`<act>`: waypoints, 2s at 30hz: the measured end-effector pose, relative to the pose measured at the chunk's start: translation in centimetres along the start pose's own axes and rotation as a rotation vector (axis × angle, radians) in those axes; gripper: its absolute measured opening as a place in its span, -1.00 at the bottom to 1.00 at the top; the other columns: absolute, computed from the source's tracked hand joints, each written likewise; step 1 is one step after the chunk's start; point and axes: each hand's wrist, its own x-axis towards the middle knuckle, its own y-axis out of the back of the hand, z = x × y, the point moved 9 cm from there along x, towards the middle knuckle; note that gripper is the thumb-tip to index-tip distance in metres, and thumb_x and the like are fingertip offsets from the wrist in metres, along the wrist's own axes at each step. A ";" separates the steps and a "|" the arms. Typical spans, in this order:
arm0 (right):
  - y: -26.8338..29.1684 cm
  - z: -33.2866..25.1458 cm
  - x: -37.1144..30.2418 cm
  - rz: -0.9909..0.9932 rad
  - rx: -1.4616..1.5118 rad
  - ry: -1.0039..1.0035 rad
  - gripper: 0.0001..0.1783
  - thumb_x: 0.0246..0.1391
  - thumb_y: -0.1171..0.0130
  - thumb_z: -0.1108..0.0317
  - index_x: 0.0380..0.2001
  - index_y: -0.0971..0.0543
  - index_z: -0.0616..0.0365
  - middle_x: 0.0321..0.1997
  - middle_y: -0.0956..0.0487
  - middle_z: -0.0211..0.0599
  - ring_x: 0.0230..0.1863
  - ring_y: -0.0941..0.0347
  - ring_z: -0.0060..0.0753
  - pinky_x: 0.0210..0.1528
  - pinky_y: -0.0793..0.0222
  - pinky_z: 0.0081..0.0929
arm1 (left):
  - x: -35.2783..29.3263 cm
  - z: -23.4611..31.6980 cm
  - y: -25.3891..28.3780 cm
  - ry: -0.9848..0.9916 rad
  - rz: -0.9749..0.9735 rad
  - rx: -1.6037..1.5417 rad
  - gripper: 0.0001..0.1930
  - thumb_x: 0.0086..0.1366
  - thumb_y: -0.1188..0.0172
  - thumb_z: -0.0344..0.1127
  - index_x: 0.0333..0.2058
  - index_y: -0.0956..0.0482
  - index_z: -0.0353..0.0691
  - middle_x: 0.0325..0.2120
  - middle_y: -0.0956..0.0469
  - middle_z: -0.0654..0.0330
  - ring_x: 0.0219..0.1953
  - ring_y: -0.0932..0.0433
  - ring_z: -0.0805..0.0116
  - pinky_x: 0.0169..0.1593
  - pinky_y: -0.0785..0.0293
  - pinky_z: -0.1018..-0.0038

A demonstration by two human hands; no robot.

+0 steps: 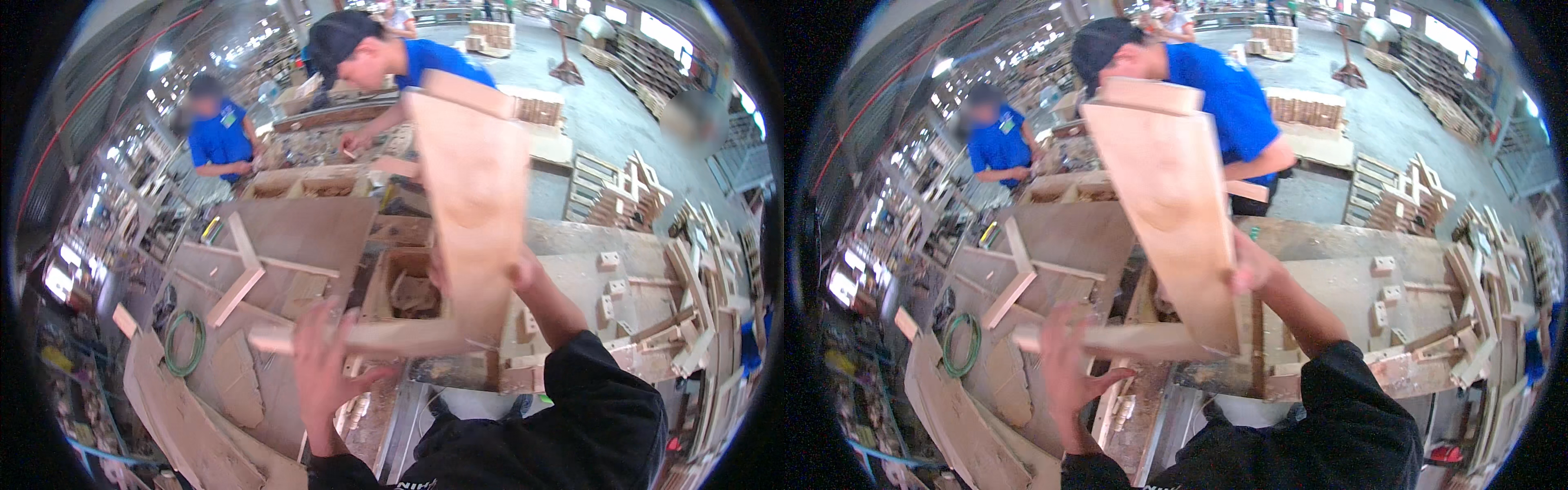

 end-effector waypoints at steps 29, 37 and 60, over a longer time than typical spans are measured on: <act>-5.1 -19.0 -60.8 1.763 -1.636 -0.539 -0.05 -0.55 -0.54 0.10 0.08 -0.48 0.15 0.17 -0.44 -0.18 0.16 -0.32 -0.06 0.17 -0.20 -0.03 | -16.4 37.9 -45.7 -0.512 -0.617 0.143 -0.50 0.13 -0.33 0.04 -0.13 -0.53 -0.26 -0.11 -0.47 -0.04 -0.06 -0.44 -0.16 0.07 -0.29 0.05; -3.9 -19.4 -63.0 1.999 -1.642 -0.301 0.43 -0.69 -0.59 -0.10 0.36 -0.11 0.04 0.34 -0.25 0.00 0.29 -0.17 0.18 0.26 -0.03 0.24 | -17.3 36.7 -48.1 -0.566 -0.567 0.054 0.09 0.10 -0.36 0.15 0.34 0.03 -0.47 0.25 -0.17 -0.31 0.27 -0.16 -0.32 0.18 -0.14 -0.19; 0.5 -19.8 -67.4 1.895 -1.368 -0.294 0.46 -0.44 -0.51 -0.31 0.40 0.01 0.25 0.26 -0.42 -0.04 0.26 -0.28 0.08 0.30 -0.02 0.15 | -17.6 40.8 -52.4 -0.358 -0.439 -0.145 -0.35 0.22 -0.26 0.08 0.06 -0.36 -0.35 -0.06 -0.44 -0.23 0.08 -0.42 -0.15 0.11 -0.29 -0.26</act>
